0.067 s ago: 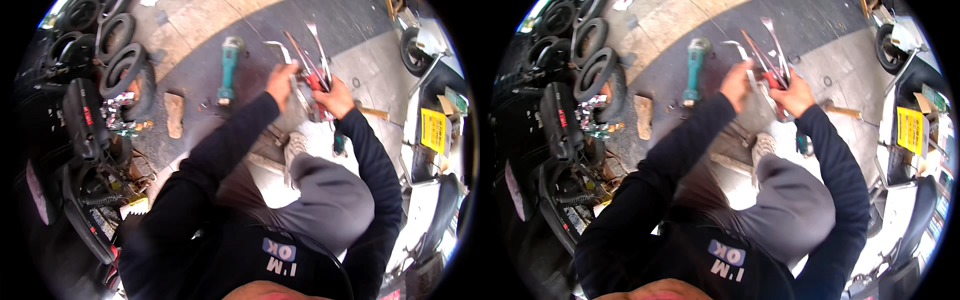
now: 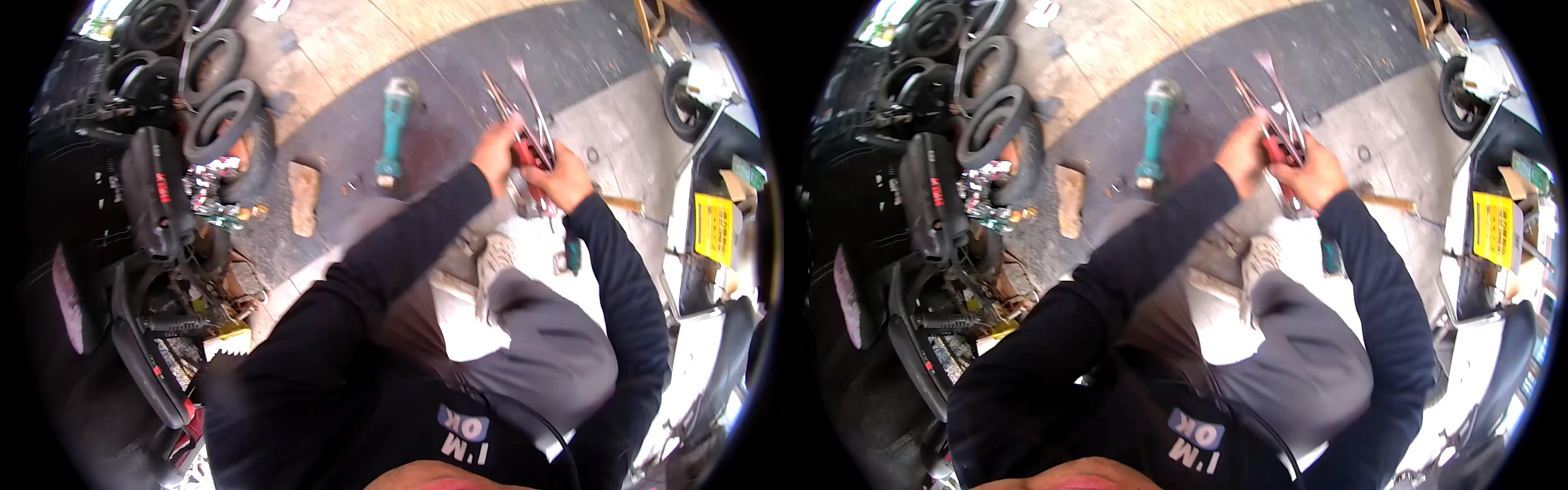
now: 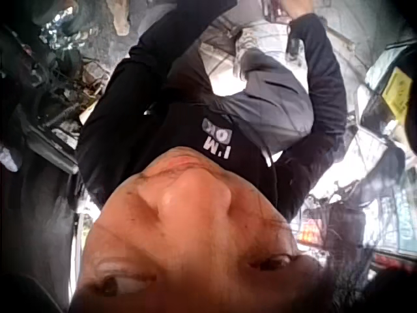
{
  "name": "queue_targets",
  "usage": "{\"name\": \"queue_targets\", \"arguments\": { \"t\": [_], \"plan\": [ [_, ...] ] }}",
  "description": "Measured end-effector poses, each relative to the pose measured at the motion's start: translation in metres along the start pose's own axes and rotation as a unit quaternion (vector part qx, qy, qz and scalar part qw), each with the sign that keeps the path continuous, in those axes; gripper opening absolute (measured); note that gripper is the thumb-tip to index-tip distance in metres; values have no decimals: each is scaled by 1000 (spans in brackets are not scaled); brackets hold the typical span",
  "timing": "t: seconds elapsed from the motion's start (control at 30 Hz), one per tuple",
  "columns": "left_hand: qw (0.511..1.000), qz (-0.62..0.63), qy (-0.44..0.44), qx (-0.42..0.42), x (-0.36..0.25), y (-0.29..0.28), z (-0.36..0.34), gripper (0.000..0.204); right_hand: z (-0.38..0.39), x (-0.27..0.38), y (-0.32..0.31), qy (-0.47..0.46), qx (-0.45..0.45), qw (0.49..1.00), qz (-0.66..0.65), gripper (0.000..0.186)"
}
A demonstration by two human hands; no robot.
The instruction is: The person sits on the floor and uses a hammer to remove a metal ring from a motorcycle axle. They then use a wrench to tighten a nut on the axle and organize various tools, including a drill and screwdrivers, into a storage box.
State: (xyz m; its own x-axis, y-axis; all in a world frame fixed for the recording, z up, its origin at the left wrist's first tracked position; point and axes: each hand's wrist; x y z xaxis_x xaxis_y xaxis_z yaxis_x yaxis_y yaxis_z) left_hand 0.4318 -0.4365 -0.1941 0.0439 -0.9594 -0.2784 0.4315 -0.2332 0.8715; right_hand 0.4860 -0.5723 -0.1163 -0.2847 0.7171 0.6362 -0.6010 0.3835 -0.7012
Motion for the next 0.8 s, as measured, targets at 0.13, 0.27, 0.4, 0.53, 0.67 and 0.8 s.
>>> {"name": "queue_targets", "arguments": {
  "t": [0.13, 0.27, 0.4, 0.53, 0.67, 0.8],
  "plan": [
    [996, 68, -45, 29, 39, 22, 4, 37, 18, 11, -16, 22, -48, 991, 125, 46],
    [995, 80, -59, 31, 60, 31, 16, 38, 24, 4, -21, 74, -106, 983, 128, 40],
    [994, 45, -91, 38, 81, 37, 32, 42, 35, -20, -14, 66, -147, 977, 137, 43],
    [987, 78, -136, 30, 102, 17, 20, 43, 54, -20, 1, 8, -151, 967, 206, 47],
    [1000, -7, -22, -4, 104, 6, 17, 40, 76, 4, 10, 45, -116, 947, 295, 49],
    [997, -32, -38, 64, 38, -4, 14, 33, 80, -19, -60, 39, -188, 978, 85, 40]
  ]
}}
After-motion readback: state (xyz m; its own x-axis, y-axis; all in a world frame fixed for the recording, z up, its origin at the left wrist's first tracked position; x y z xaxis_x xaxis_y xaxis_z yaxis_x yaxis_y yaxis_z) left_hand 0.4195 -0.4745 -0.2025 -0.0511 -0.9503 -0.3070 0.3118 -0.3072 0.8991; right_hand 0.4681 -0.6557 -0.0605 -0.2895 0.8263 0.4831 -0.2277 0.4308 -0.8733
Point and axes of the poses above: each hand's wrist, its own z-axis away from the middle knuckle, its own y-axis out of the palm, x = y × z, and after that the axes turned 10 degrees about z, right-handed
